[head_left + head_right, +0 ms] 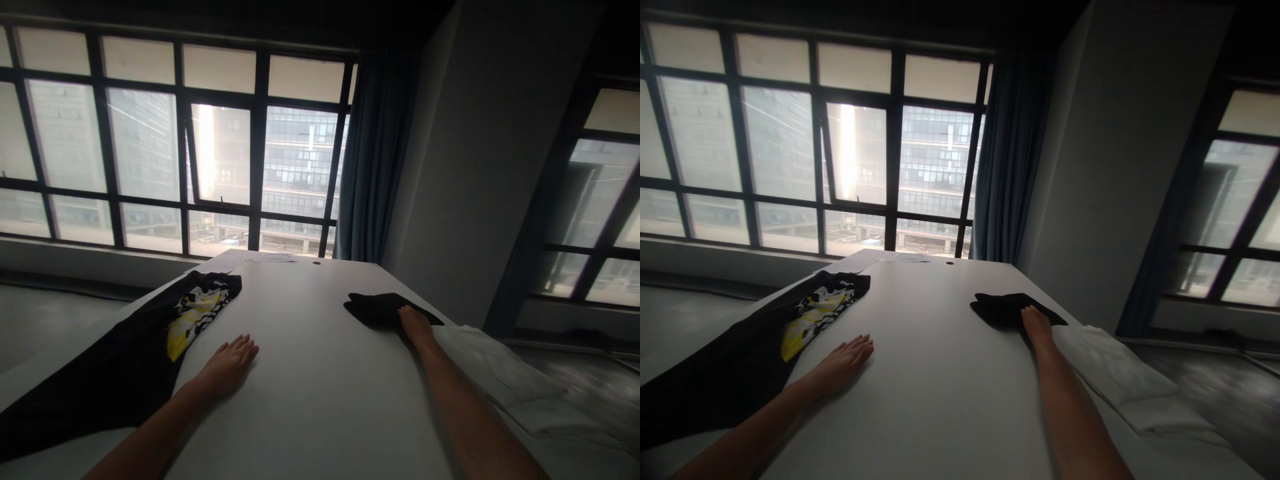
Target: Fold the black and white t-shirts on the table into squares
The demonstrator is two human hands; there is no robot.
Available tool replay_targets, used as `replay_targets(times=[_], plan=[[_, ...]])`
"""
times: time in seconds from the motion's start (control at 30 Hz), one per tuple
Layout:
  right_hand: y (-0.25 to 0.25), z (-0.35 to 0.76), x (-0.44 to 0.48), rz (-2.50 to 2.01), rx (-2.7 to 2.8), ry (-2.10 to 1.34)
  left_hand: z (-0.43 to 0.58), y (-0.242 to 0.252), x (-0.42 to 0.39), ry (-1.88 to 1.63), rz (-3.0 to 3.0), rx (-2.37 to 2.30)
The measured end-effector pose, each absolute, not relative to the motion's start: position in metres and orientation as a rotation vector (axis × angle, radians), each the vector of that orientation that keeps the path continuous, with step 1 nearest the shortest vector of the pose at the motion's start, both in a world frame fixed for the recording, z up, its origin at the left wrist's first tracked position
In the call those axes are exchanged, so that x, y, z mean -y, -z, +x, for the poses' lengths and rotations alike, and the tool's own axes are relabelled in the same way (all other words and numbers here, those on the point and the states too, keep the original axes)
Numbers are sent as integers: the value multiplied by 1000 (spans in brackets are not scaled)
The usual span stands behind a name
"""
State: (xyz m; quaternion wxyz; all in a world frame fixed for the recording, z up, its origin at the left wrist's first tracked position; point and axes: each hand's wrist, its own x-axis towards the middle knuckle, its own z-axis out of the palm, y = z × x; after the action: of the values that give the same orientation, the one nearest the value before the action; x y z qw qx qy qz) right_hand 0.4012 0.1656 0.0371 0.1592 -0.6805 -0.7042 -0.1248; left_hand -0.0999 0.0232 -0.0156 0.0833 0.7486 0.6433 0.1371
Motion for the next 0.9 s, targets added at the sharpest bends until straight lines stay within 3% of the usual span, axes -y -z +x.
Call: replay_targets(times=[0.23,0.47,0.57,0.9], plan=[[-46,399,-189,-1960,2084,387,-96,6,-20,-276,2220,-1937],[-63,412,-154,-1981,2351,-76,-93,8,-19,-279,2235,-1962],[-65,399,-142,-1824,2362,-69,-93,9,-20,-245,2245,-1971],[4,353,-171,-2093,2231,-5,-93,6,-20,-183,2258,-1991]])
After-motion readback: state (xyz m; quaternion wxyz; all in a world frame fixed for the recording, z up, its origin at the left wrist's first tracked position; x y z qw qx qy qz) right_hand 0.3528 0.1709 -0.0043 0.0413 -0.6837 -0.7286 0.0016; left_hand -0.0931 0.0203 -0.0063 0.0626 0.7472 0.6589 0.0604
